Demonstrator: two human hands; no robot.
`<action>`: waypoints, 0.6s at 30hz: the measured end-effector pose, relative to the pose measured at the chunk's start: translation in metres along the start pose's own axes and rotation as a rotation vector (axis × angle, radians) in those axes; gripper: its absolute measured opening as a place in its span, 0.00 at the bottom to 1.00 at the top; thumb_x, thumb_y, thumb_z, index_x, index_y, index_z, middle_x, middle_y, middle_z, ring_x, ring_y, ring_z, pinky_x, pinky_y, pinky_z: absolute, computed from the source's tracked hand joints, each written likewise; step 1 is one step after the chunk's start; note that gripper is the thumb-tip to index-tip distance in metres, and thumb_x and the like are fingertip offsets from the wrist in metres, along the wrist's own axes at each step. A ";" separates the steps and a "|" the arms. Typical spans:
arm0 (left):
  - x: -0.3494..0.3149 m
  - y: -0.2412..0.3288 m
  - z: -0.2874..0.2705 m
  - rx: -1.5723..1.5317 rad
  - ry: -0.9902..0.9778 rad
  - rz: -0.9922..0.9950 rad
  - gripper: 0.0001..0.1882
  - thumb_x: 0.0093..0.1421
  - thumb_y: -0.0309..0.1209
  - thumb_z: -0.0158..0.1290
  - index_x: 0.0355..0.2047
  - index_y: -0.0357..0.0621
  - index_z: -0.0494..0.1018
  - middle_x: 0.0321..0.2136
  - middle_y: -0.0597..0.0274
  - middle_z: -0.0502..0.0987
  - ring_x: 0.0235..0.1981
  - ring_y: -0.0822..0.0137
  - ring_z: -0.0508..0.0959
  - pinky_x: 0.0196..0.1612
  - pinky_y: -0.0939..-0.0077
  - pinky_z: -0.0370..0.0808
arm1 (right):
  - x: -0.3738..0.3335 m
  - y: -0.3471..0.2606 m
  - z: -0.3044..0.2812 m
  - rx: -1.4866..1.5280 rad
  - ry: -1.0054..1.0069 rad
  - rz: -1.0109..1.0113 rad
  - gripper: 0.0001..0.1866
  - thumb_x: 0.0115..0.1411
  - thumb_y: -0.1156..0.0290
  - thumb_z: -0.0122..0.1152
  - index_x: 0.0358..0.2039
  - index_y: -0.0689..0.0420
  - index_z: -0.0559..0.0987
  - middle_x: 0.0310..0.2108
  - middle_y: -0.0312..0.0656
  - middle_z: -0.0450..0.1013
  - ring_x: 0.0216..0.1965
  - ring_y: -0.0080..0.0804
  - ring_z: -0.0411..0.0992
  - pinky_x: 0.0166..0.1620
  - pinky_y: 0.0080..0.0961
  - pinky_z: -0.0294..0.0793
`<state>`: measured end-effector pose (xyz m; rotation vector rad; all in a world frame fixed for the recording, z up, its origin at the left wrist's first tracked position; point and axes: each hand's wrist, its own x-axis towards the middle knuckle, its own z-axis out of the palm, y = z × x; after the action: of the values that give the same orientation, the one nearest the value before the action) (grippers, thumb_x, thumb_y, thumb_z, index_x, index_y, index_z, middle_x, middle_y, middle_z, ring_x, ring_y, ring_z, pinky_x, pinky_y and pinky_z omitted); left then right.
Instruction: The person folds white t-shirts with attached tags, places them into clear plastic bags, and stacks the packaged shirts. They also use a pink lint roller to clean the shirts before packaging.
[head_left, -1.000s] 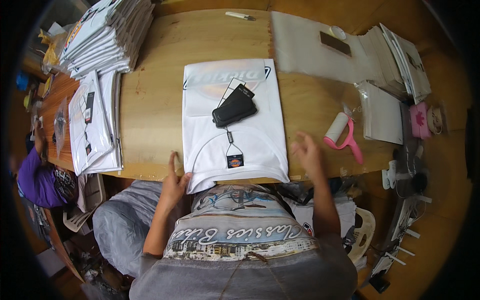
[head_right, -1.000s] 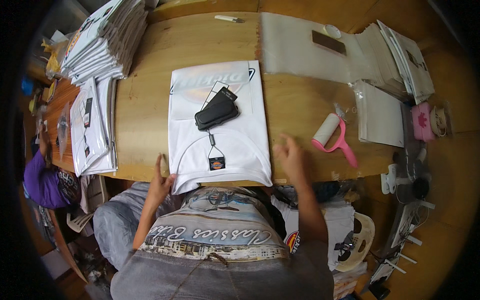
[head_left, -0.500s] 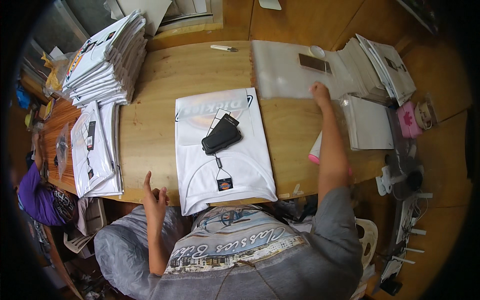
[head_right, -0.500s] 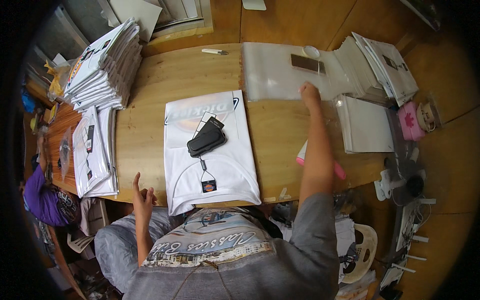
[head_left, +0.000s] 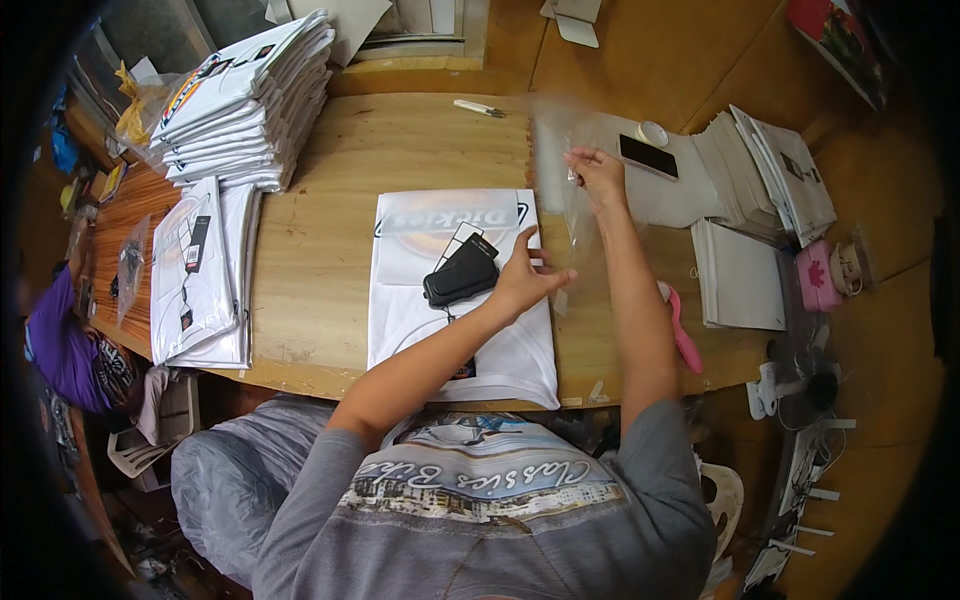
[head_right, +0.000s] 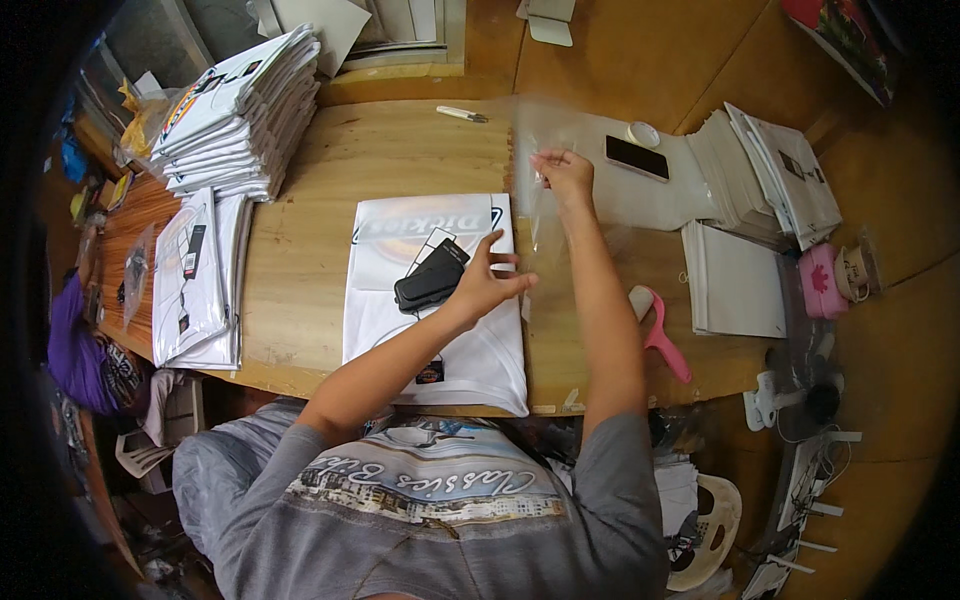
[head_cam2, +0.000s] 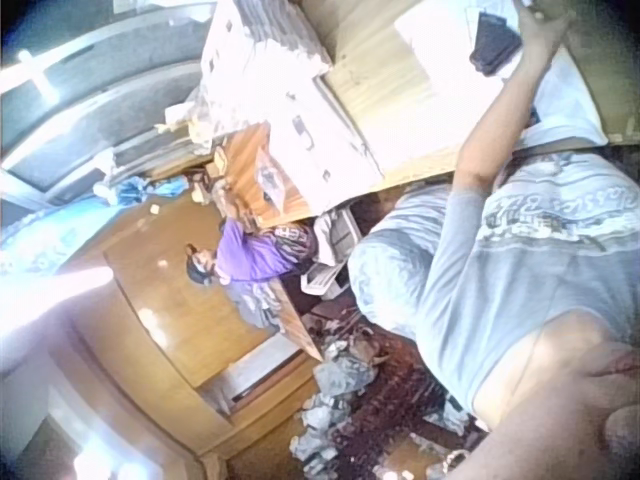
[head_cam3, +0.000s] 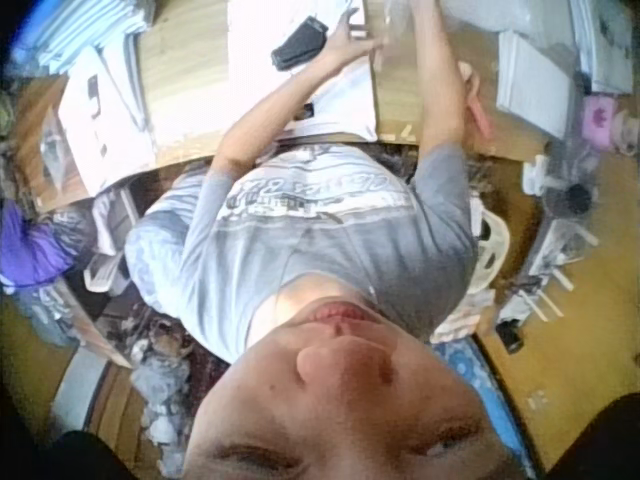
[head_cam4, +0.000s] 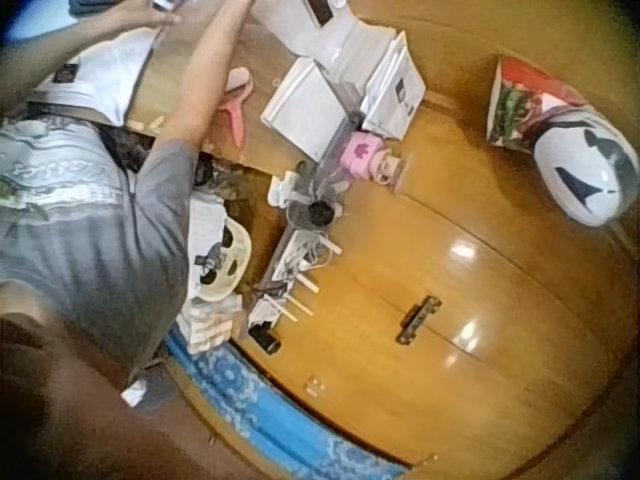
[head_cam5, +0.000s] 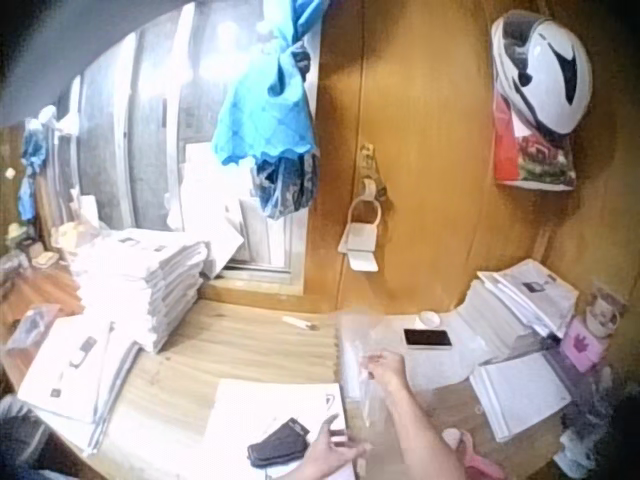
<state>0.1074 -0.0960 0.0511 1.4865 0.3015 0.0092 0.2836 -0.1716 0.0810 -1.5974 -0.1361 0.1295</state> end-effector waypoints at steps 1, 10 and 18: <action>0.006 0.001 0.003 -0.050 -0.010 -0.039 0.22 0.49 0.25 0.53 0.45 0.36 0.61 0.33 0.59 0.72 0.29 0.72 0.73 0.30 0.82 0.70 | 0.000 0.001 0.001 0.006 -0.019 0.023 0.09 0.44 0.75 0.62 0.27 0.61 0.73 0.16 0.31 0.68 0.15 0.14 0.61 0.19 0.12 0.62; 0.033 -0.001 -0.036 -0.278 -0.024 -0.025 0.04 0.50 0.26 0.51 0.25 0.38 0.70 0.17 0.67 0.71 0.16 0.79 0.67 0.19 0.88 0.64 | -0.059 0.014 -0.017 -0.094 -0.441 0.042 0.12 0.44 0.74 0.61 0.31 0.59 0.73 0.20 0.32 0.68 0.23 0.18 0.64 0.27 0.16 0.65; 0.042 0.000 -0.082 -0.266 0.178 0.086 0.05 0.54 0.30 0.48 0.28 0.42 0.69 0.20 0.70 0.68 0.21 0.78 0.68 0.24 0.83 0.68 | -0.023 0.017 -0.043 -0.245 -0.426 0.109 0.10 0.45 0.73 0.58 0.30 0.60 0.74 0.21 0.33 0.69 0.20 0.17 0.63 0.22 0.15 0.62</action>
<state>0.1310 -0.0082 0.0390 1.2347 0.3653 0.2426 0.2682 -0.2185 0.0650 -1.8027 -0.4081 0.5568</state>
